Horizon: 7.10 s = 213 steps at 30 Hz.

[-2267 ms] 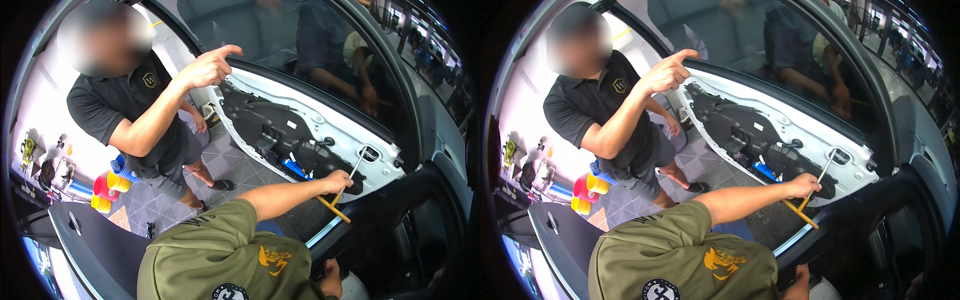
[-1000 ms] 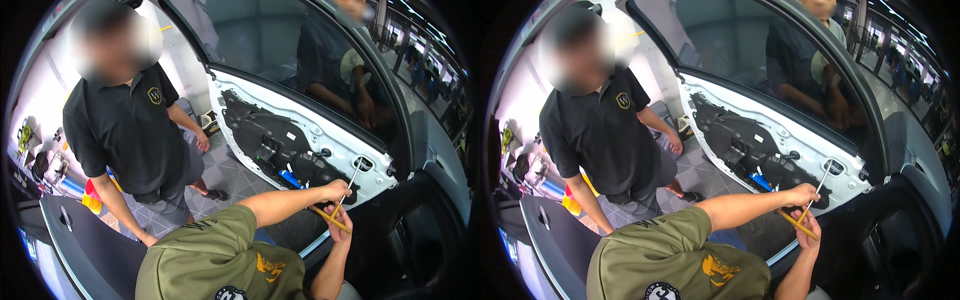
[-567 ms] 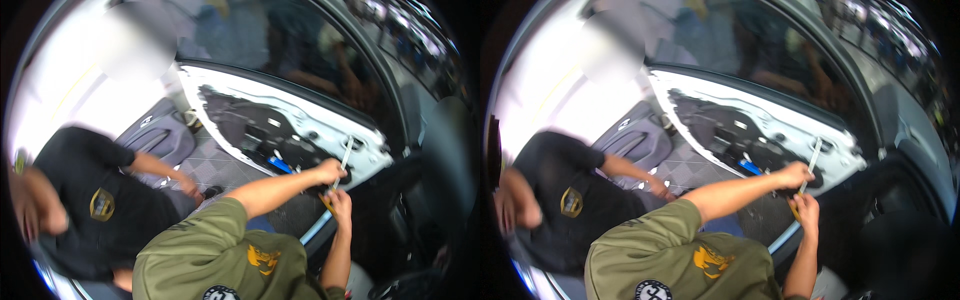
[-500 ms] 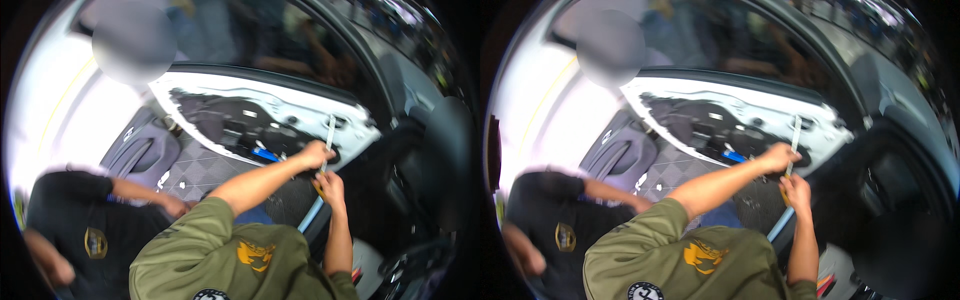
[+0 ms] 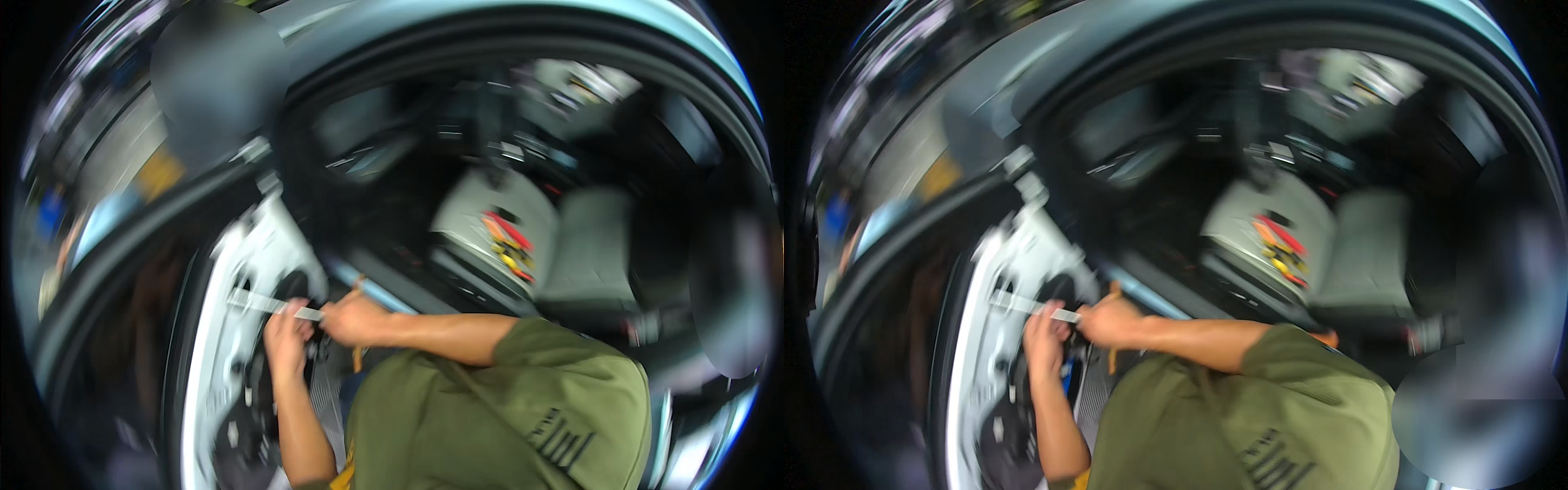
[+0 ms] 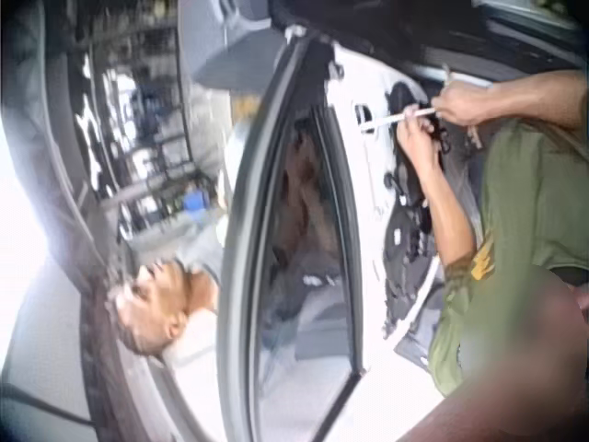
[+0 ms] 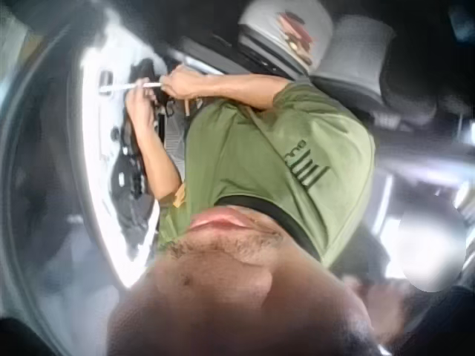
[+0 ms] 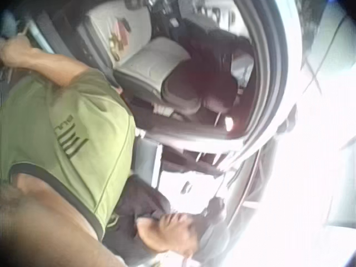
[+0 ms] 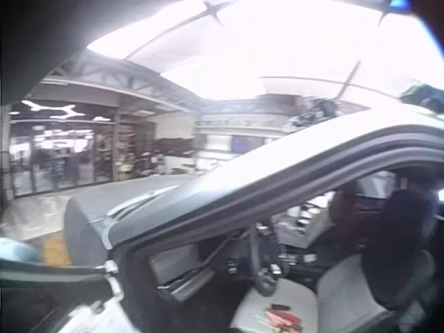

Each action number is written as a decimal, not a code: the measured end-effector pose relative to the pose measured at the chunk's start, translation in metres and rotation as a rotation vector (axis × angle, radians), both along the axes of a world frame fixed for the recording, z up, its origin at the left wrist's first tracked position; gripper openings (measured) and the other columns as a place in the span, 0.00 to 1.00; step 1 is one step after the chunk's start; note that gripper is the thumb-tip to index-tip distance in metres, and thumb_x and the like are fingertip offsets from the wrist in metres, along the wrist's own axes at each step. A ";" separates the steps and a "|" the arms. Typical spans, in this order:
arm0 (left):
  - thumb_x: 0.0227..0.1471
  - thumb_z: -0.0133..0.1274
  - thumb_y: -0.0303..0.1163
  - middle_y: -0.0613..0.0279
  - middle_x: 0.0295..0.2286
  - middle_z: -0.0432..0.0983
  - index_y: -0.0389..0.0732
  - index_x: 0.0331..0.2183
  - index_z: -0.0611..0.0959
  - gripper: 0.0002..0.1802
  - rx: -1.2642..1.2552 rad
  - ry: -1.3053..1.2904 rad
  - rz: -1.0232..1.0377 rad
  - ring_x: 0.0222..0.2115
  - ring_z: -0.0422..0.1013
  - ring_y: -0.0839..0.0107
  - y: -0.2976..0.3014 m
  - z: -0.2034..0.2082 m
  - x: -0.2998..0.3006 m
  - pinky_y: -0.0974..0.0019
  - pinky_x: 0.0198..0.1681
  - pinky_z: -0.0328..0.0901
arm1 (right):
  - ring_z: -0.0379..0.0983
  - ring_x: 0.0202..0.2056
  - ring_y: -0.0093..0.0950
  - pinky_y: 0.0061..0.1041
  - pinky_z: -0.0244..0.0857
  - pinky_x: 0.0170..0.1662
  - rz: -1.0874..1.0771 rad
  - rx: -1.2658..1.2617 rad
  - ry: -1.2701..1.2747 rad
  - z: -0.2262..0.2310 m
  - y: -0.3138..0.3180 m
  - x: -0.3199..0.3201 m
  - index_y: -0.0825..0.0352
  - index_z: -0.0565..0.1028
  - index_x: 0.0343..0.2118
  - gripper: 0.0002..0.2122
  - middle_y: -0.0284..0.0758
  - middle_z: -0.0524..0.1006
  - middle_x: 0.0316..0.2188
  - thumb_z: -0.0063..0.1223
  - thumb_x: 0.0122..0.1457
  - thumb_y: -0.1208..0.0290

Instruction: The person uses a T-handle wrench to loosen and remove bolts securing the side mirror to the car door. After removing the mirror, the person disconnects the wiring harness and sets the mirror aside.

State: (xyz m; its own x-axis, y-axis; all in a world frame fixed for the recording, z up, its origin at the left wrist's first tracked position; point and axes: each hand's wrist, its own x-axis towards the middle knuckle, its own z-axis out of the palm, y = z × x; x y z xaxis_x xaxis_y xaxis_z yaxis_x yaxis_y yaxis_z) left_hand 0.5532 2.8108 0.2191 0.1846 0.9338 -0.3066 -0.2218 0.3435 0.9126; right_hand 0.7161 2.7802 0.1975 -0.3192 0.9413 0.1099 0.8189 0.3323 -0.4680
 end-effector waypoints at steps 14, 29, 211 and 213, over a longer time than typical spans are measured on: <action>0.59 0.46 0.40 0.70 0.20 0.63 0.38 0.32 0.73 0.13 0.070 -0.334 -0.265 0.20 0.60 0.80 -0.036 0.007 -0.009 0.75 0.21 0.56 | 0.68 0.41 0.45 0.43 0.65 0.41 -0.153 0.045 -0.029 0.038 -0.079 0.004 0.69 0.75 0.36 0.15 0.47 0.74 0.35 0.52 0.47 0.66; 0.58 0.48 0.37 0.68 0.21 0.63 0.38 0.32 0.75 0.11 0.002 -0.303 -0.298 0.22 0.62 0.77 0.014 -0.022 -0.068 0.74 0.23 0.58 | 0.74 0.36 0.24 0.26 0.66 0.42 -0.382 -0.791 1.554 -0.051 -0.067 -0.024 0.61 0.72 0.38 0.07 0.33 0.78 0.32 0.51 0.59 0.66; 0.62 0.40 0.39 0.69 0.22 0.71 0.38 0.38 0.77 0.16 0.107 0.191 0.548 0.21 0.63 0.81 -0.069 -0.009 0.035 0.77 0.25 0.58 | 0.69 0.40 0.27 0.31 0.62 0.48 0.397 -1.105 1.646 0.023 0.083 -0.047 0.69 0.72 0.41 0.11 0.34 0.73 0.37 0.47 0.54 0.76; 0.62 0.41 0.39 0.69 0.22 0.71 0.38 0.39 0.77 0.16 0.141 0.117 0.538 0.22 0.63 0.81 -0.062 -0.016 0.033 0.77 0.25 0.57 | 0.71 0.36 0.27 0.28 0.66 0.42 0.450 -1.167 1.656 0.013 0.097 -0.057 0.68 0.73 0.36 0.08 0.34 0.74 0.33 0.48 0.53 0.75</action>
State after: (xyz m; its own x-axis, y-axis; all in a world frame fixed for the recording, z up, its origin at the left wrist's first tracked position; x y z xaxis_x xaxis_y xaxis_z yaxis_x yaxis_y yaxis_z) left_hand 0.5866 2.7491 0.2035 -0.3565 0.9202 -0.1620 -0.2262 0.0832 0.9705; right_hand 0.6594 2.8774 0.2107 -0.7439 0.6682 0.0133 -0.5383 -0.5872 -0.6045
